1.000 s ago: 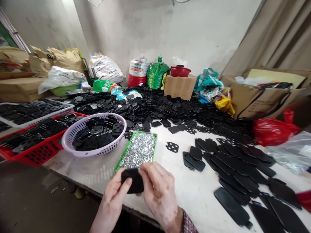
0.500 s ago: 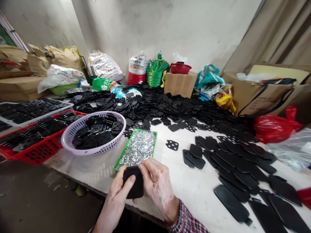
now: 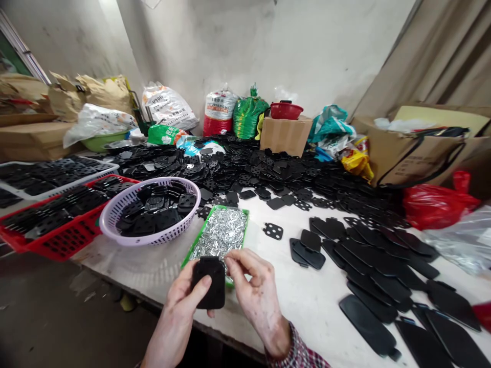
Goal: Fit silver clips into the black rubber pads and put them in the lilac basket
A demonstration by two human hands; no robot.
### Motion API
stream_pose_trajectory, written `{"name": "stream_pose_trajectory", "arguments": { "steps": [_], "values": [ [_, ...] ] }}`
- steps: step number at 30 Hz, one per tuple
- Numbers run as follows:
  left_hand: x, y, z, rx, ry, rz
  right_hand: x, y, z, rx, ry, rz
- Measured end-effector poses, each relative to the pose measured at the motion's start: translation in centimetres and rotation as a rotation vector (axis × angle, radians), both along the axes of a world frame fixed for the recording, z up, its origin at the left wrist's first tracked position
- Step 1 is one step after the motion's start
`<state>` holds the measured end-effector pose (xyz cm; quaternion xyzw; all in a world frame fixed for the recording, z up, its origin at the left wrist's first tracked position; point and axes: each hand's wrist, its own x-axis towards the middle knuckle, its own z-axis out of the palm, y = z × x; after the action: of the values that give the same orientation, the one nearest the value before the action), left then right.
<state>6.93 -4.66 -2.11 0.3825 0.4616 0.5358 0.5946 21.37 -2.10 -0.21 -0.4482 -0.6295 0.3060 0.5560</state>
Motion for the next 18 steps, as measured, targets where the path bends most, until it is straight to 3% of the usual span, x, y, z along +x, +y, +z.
{"name": "stream_pose_trajectory", "arguments": {
  "steps": [7, 11, 15, 18],
  "values": [
    [-0.3, 0.0, -0.5, -0.06, 0.124, 0.046, -0.3, -0.2, -0.7, 0.116, -0.132, -0.007],
    [-0.1, 0.0, -1.0, -0.162, -0.157, 0.093, -0.4, -0.3, -0.3, 0.164, -0.136, 0.002],
    [0.3, 0.0, -0.5, -0.222, -0.497, -0.099, 0.1, 0.0, 0.2, 0.06, -0.048, 0.01],
    [0.5, -0.1, -0.2, -0.305, -0.641, -0.16, 0.3, 0.0, 0.2, -0.064, 0.062, 0.106]
  ]
}}
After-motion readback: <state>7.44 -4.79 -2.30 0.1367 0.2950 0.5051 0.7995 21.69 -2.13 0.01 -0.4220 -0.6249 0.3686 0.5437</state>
